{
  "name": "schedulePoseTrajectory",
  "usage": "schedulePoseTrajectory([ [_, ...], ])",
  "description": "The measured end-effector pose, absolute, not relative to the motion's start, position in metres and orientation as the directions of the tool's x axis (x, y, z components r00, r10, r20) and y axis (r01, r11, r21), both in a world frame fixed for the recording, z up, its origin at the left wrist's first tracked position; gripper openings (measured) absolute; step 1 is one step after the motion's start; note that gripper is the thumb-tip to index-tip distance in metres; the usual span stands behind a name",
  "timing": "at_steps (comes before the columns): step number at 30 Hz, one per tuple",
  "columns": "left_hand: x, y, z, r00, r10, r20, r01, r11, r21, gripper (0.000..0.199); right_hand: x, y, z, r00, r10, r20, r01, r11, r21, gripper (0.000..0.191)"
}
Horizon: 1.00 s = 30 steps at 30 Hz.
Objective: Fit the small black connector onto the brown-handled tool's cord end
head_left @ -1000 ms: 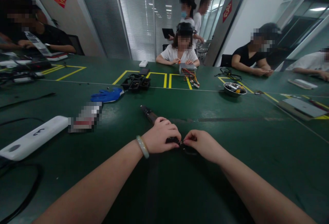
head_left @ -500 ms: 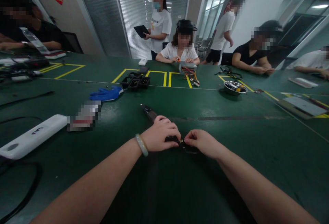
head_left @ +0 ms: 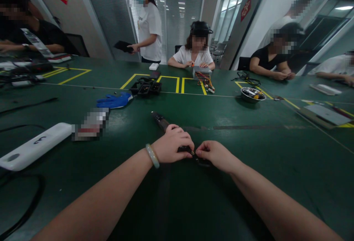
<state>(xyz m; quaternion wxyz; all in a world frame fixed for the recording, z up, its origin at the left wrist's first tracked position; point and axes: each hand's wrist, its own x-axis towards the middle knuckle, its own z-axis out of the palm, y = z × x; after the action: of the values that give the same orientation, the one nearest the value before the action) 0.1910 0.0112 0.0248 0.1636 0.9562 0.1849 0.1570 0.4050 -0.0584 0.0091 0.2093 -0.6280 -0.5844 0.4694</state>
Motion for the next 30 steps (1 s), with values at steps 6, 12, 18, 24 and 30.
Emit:
schedulePoseTrajectory([
  [6, 0.192, 0.011, 0.024, 0.886, 0.398, 0.239, 0.305, -0.887, 0.347, 0.016, 0.401, -0.059, 0.006, -0.080, 0.935, -0.345, 0.539, -0.251, -0.804, 0.014],
  [12, 0.190, 0.011, 0.025, 0.889, 0.395, 0.234, 0.304, -0.888, 0.345, 0.015, 0.397, -0.061, 0.008, -0.085, 0.960, -0.265, 0.443, -0.202, -0.874, 0.015],
  [18, 0.190, 0.012, 0.022, 0.869, 0.432, 0.243, 0.330, -0.870, 0.366, 0.028, 0.394, -0.061, 0.008, -0.193, 0.950, -0.245, 0.333, -0.171, -0.927, 0.015],
  [24, 0.190, 0.013, 0.021, 0.857, 0.461, 0.231, 0.349, -0.848, 0.398, 0.037, 0.387, -0.062, 0.007, -0.288, 0.954, -0.084, 0.342, 0.020, -0.940, 0.014],
  [30, 0.189, 0.013, 0.020, 0.855, 0.469, 0.220, 0.363, -0.845, 0.393, 0.045, 0.382, -0.062, 0.006, -0.327, 0.943, -0.069, 0.381, 0.065, -0.922, 0.013],
])
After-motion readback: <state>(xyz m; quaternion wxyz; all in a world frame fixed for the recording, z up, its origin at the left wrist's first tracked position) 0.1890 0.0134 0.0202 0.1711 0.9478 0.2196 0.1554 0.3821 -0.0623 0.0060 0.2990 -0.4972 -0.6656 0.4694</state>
